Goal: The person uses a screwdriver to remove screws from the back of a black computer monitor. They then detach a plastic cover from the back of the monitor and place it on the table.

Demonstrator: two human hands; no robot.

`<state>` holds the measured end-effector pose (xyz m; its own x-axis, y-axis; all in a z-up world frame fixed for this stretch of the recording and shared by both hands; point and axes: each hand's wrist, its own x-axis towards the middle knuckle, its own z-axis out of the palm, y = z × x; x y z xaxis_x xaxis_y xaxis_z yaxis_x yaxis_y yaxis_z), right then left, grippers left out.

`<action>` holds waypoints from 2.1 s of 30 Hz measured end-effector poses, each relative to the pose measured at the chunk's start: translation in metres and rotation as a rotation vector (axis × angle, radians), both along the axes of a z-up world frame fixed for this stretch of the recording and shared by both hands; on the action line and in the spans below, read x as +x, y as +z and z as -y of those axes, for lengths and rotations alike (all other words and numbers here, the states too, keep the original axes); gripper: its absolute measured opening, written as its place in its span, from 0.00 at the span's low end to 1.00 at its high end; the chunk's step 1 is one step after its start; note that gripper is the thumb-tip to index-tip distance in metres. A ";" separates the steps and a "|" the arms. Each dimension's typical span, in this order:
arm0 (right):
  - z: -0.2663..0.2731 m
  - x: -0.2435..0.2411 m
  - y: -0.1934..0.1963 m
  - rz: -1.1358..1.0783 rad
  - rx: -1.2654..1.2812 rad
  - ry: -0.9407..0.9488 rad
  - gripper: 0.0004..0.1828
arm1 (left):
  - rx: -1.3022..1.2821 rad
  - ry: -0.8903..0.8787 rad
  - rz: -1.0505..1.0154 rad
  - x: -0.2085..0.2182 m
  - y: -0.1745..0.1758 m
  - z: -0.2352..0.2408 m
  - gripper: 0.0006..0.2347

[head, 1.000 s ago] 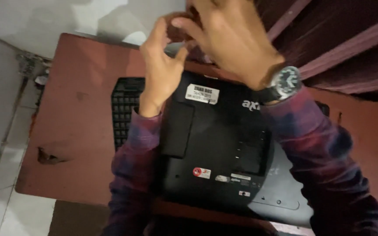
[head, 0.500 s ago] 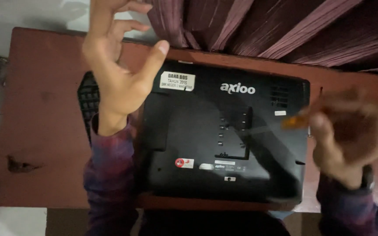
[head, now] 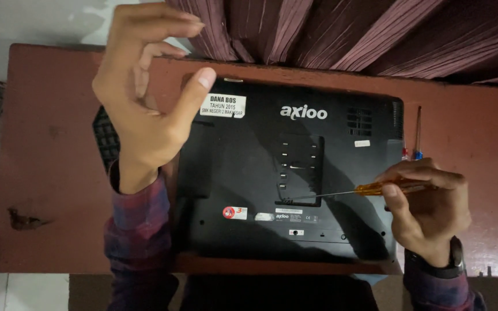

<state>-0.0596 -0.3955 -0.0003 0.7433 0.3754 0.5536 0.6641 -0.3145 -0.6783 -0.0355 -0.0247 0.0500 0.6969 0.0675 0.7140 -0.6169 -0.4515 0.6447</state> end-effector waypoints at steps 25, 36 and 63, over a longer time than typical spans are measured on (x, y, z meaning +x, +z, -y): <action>0.023 -0.022 -0.006 0.018 0.152 -0.375 0.12 | 0.804 0.163 -0.258 -0.185 -0.187 0.138 0.38; 0.032 -0.079 -0.009 0.027 0.263 -0.505 0.12 | -0.072 -0.117 -0.419 -0.174 -0.138 0.136 0.45; 0.041 -0.103 -0.017 -0.160 0.031 -0.524 0.31 | -0.259 -0.150 -0.165 -0.181 -0.121 0.120 0.07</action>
